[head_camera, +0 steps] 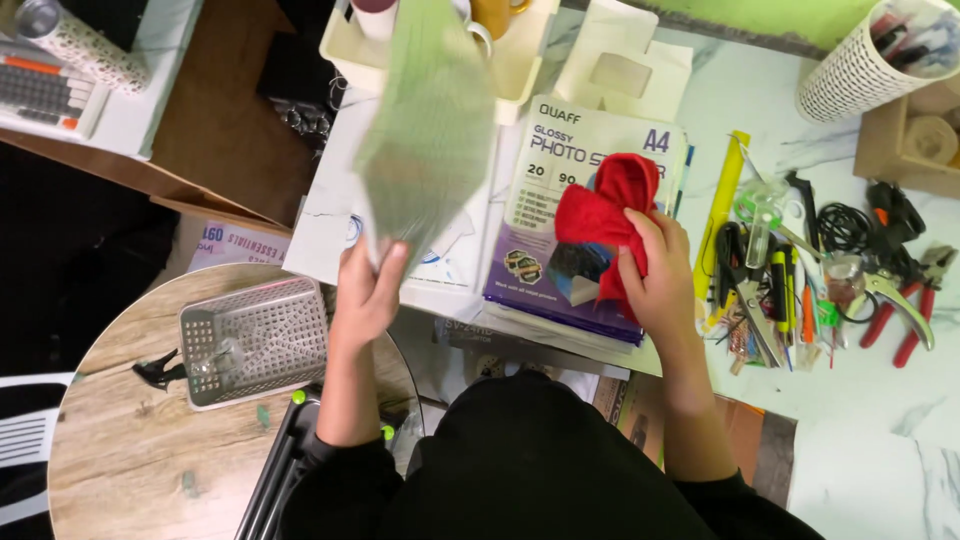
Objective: Organizing and wiping down various packs of specialty paper and printing supplies on a shelf and workbench.
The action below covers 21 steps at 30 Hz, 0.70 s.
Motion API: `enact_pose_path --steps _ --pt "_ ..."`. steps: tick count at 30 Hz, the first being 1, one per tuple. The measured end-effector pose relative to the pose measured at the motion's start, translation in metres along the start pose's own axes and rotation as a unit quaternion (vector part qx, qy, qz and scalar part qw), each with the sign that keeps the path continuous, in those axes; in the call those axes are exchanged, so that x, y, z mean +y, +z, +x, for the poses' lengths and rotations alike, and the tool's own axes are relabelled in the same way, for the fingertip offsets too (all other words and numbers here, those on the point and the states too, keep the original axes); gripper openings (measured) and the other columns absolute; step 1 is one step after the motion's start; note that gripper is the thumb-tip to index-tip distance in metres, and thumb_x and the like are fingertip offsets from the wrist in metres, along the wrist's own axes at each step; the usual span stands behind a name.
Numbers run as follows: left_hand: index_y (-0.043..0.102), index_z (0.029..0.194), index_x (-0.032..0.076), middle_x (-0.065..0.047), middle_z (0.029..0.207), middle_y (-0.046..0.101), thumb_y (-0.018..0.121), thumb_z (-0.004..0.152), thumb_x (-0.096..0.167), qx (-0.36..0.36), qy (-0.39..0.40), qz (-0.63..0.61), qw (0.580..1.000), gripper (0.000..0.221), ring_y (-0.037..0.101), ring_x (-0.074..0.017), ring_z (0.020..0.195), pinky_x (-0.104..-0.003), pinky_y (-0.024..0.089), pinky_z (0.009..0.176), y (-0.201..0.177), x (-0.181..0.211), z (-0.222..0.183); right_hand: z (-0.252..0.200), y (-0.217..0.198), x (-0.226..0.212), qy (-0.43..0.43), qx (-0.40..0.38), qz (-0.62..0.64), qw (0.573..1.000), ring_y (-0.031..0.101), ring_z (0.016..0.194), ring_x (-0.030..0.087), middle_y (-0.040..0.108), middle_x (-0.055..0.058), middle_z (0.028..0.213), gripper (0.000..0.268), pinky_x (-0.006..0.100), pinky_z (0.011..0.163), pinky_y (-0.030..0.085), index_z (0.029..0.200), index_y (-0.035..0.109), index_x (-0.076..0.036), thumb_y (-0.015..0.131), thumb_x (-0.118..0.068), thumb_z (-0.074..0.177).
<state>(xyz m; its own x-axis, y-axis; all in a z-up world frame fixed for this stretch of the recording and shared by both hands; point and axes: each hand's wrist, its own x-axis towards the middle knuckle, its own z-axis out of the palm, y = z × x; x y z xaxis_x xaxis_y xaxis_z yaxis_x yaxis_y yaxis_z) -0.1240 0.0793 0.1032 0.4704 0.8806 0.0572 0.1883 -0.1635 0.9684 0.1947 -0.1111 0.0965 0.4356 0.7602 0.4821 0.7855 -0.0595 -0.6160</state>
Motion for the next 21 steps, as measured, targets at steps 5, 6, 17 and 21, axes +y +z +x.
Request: enact_pose_path --steps 5,6,17,21 --pt "0.041 0.159 0.017 -0.018 0.162 0.046 0.045 0.096 -0.018 -0.089 0.314 0.300 0.897 0.073 0.046 -0.0368 0.149 -0.041 0.043 0.113 0.007 0.041 0.039 0.007 0.013 -0.011 -0.006 -0.043 0.035 0.998 0.058 0.124 0.041 0.057 0.022 0.133 0.045 0.044 0.107 0.048 0.139 0.059 -0.006 0.065 -0.004 0.095" --pt "0.041 0.159 0.017 -0.018 0.162 0.046 0.045 0.096 -0.018 -0.088 0.315 0.300 0.896 0.073 0.046 -0.0368 0.149 -0.041 0.043 0.113 0.008 0.018 0.042 0.007 0.016 -0.011 -0.006 -0.042 0.036 0.998 0.058 0.124 0.041 0.057 0.022 0.133 0.045 0.044 0.107 0.048 0.139 0.059 -0.006 0.065 -0.004 0.095" --pt "0.039 0.158 0.033 -0.003 0.168 0.031 0.060 0.085 -0.004 -0.236 0.316 0.554 0.733 0.084 0.027 -0.0274 0.154 -0.047 0.025 0.125 -0.010 -0.156 0.023 -0.007 0.036 0.022 0.003 -0.085 -0.002 0.996 0.055 0.124 0.042 0.058 0.023 0.133 0.043 0.046 0.106 0.045 0.137 0.060 -0.005 0.067 -0.009 0.095" --pt "0.041 0.156 0.034 -0.001 0.168 0.032 0.063 0.085 0.002 -0.265 0.288 0.518 0.761 0.081 0.027 -0.0258 0.155 -0.048 0.025 0.126 -0.014 -0.136 0.033 -0.006 0.037 0.019 0.005 -0.097 -0.016 0.995 0.055 0.123 0.042 0.058 0.023 0.133 0.043 0.046 0.106 0.045 0.136 0.061 -0.005 0.068 -0.009 0.093"
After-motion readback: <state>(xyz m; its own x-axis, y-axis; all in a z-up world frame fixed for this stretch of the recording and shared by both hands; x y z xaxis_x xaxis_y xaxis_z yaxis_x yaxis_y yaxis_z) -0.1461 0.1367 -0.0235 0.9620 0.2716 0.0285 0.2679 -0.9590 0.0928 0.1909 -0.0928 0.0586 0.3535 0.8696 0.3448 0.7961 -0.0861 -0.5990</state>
